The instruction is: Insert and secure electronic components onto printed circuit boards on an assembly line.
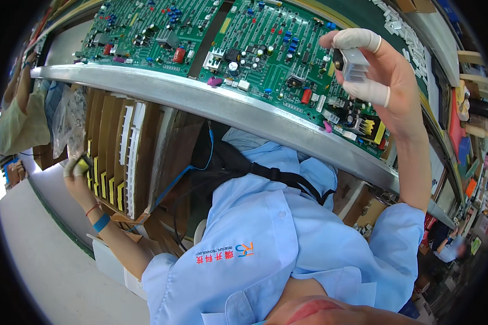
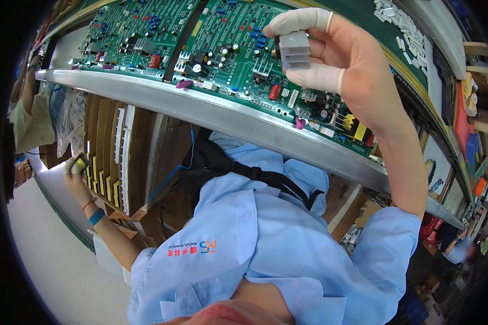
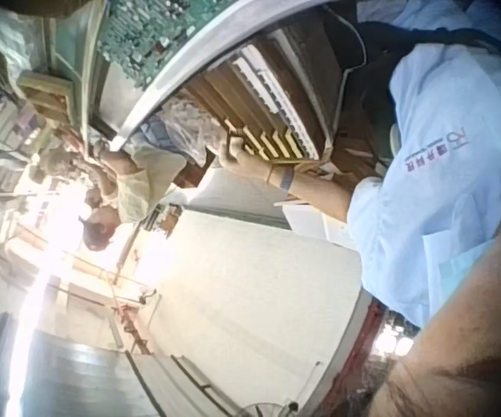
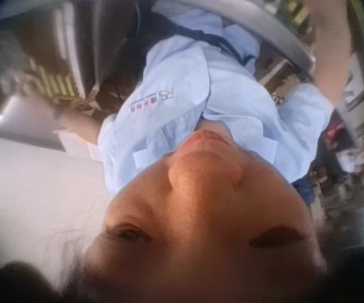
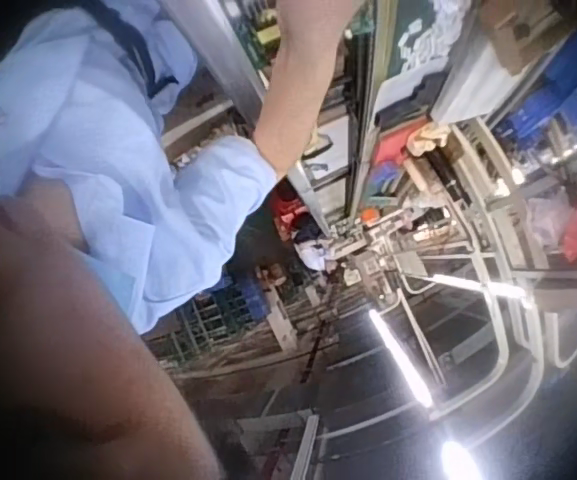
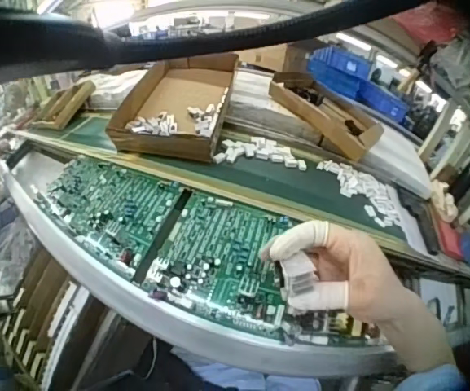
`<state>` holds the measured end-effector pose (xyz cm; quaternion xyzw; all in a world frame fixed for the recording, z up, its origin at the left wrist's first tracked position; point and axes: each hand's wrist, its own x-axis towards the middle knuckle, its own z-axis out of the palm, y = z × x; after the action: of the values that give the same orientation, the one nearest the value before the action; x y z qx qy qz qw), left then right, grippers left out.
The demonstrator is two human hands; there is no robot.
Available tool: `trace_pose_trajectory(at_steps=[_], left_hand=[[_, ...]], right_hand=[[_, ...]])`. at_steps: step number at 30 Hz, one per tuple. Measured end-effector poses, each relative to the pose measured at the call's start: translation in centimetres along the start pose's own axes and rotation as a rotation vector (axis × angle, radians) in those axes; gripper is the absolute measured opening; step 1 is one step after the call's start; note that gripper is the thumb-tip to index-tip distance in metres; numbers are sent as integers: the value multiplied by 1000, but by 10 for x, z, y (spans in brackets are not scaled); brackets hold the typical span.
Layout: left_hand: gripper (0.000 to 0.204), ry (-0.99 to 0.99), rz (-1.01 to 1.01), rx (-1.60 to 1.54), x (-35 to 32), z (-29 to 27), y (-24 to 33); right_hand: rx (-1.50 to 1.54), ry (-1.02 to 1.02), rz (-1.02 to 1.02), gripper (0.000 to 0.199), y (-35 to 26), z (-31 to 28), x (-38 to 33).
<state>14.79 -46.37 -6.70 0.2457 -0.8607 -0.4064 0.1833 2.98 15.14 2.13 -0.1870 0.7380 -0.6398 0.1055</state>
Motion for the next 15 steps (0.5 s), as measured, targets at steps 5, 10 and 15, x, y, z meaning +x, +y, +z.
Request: trace_pose_trajectory(at_steps=[5, 10, 15], left_hand=[[34, -121, -177, -694, -29, 58, 88], [36, -473, -40, -747, -58, 106, 135], [28, -780, 85, -893, -74, 137, 159]], right_hand=[[-49, 5, 105, 38, -15, 28, 11], [-530, -173, 65, 33, -21, 45, 29], [-612, -91, 1, 32, -5, 62, 40]])
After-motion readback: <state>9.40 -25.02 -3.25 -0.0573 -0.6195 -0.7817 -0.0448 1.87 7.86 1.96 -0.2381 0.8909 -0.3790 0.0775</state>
